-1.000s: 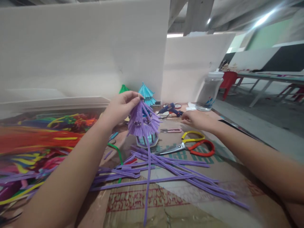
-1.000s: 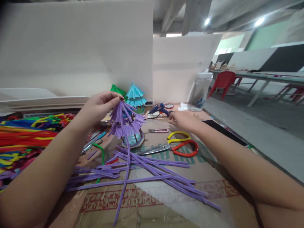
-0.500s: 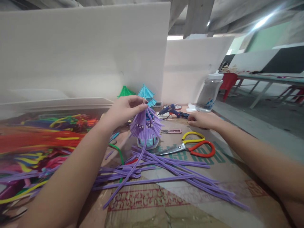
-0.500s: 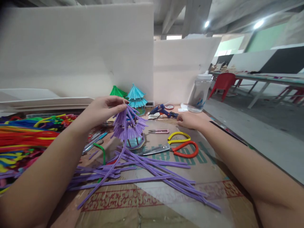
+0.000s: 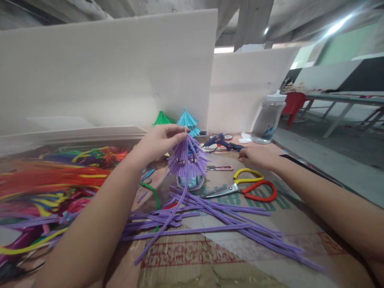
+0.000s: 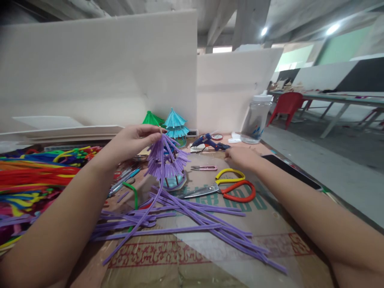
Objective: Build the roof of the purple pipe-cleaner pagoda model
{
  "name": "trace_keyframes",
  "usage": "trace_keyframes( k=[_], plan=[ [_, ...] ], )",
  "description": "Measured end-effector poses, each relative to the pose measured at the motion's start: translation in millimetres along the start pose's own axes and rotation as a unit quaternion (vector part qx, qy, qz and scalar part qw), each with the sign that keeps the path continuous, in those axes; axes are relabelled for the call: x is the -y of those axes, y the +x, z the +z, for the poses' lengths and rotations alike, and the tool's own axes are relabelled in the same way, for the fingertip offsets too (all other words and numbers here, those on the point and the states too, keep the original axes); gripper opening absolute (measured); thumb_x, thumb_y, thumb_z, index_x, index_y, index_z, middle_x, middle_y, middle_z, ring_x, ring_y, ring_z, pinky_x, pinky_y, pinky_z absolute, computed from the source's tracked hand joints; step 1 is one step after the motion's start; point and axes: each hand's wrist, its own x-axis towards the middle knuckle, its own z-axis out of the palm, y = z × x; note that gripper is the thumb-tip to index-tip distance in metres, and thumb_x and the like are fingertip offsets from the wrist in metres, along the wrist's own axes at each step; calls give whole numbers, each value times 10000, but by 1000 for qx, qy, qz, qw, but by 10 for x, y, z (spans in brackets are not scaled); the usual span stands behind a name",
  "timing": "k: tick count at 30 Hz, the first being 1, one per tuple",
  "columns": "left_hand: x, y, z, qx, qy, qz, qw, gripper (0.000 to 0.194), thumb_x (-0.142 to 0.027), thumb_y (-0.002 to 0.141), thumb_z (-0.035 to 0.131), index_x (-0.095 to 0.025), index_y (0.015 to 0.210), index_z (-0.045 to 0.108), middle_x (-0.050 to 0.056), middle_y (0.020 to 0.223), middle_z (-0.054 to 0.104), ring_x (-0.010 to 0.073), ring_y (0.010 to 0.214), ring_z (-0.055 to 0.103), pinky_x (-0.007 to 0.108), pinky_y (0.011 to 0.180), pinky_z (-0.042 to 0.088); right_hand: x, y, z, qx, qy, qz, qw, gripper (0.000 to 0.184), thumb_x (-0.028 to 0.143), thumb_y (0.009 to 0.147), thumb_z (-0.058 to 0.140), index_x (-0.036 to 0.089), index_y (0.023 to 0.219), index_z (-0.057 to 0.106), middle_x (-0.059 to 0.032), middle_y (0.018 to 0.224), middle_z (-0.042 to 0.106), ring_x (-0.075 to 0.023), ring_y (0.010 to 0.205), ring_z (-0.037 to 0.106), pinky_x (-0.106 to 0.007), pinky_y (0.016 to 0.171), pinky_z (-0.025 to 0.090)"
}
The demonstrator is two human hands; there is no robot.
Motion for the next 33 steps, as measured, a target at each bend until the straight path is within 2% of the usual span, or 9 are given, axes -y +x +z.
trace_keyframes(
  k=[6,13,22,25,28,31,33],
  plan=[
    [-60,-18,8,-2,21,-1,1000,281,-364,825,664,-163,1014,716,75,1105,735,220,1005,671,343,899,502,106,42,132,-1,-78,-24,997,368,325,957,385,126,1097,661,-194,1037,695,-287,894,670,-362,726,453],
    [-26,-20,42,-15,-19,-10,1000,280,-368,822,663,-157,995,725,82,1109,736,223,999,680,351,885,514,76,74,219,-6,-103,-40,994,379,316,992,344,107,1136,625,-205,1083,674,-286,936,669,-370,760,477],
    [-46,-18,45,-14,-36,-24,999,304,-383,805,686,-152,996,740,81,1086,745,226,986,685,341,889,521,80,76,242,-8,-78,-29,996,392,329,982,337,123,1170,612,-211,1106,658,-299,961,652,-382,761,464],
    [-12,-5,41,-10,-43,-17,999,323,-395,813,670,-143,1005,735,91,1085,743,224,971,685,349,897,520,53,66,175,1,-52,-23,998,380,340,962,357,131,1096,646,-194,1060,681,-290,909,656,-359,715,443],
    [21,9,44,-17,-32,-15,999,333,-409,824,650,-144,1007,732,95,1059,746,221,945,685,348,879,521,-3,29,14,25,-15,-33,999,346,372,929,414,170,1015,680,-139,984,713,-253,846,655,-323,685,419],
    [33,14,52,-21,-19,-21,999,338,-423,830,639,-156,1016,730,88,1035,748,216,917,686,340,839,523,15,-57,-208,64,32,-85,994,302,395,894,481,207,999,694,-75,957,728,-200,830,650,-277,698,412],
    [31,12,53,-21,-15,-25,999,345,-429,829,638,-161,1026,729,85,1022,750,217,908,686,342,828,524,106,-131,-330,96,90,-130,983,333,429,892,490,201,1045,679,-71,974,724,-197,840,650,-266,689,422]
  ],
)
